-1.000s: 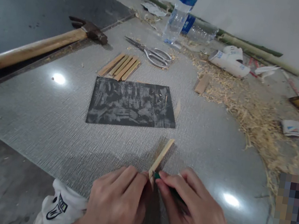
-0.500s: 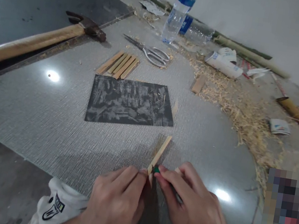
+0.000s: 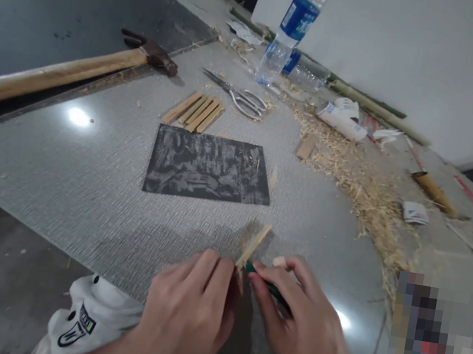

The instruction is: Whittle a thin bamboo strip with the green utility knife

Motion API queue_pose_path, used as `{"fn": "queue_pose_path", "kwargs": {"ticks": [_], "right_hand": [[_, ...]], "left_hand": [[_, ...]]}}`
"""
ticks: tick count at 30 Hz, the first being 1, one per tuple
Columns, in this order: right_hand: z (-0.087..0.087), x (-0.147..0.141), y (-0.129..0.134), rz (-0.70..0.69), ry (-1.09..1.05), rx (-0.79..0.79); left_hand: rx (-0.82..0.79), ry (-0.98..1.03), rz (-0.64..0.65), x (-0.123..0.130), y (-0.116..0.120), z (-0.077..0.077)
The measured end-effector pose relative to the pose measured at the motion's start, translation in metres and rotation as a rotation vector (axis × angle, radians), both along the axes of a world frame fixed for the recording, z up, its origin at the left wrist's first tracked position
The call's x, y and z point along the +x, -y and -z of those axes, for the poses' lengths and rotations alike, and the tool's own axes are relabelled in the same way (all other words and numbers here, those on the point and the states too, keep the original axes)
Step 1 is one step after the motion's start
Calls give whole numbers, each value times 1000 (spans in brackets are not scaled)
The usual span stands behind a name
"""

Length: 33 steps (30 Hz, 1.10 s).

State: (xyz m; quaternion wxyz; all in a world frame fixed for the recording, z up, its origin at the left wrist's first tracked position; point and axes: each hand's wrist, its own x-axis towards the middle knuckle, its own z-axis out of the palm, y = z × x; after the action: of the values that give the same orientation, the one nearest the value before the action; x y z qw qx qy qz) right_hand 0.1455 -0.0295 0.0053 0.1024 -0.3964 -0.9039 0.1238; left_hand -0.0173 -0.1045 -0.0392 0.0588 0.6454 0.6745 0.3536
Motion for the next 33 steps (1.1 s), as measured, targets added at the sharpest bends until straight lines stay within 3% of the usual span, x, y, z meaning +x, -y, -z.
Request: {"fn": "queue_pose_path", "kwargs": {"ticks": [6,18,25,29,33], "right_hand": [[0,11,5,-15,-68,-108],[14,11,3,-14,-142,-158],[24,11,6,25,-104,-8],[25,7,8,-21,13,194],[23,1,8,-33,81,258]], "left_hand": [[-64,-104,53,-2,-1,2],[-30,-61,70,0,2,8],[-89,75,140,-3,5,15],[-79,146,108,-7,5,10],[-134,180,102,-7,0,1]]}}
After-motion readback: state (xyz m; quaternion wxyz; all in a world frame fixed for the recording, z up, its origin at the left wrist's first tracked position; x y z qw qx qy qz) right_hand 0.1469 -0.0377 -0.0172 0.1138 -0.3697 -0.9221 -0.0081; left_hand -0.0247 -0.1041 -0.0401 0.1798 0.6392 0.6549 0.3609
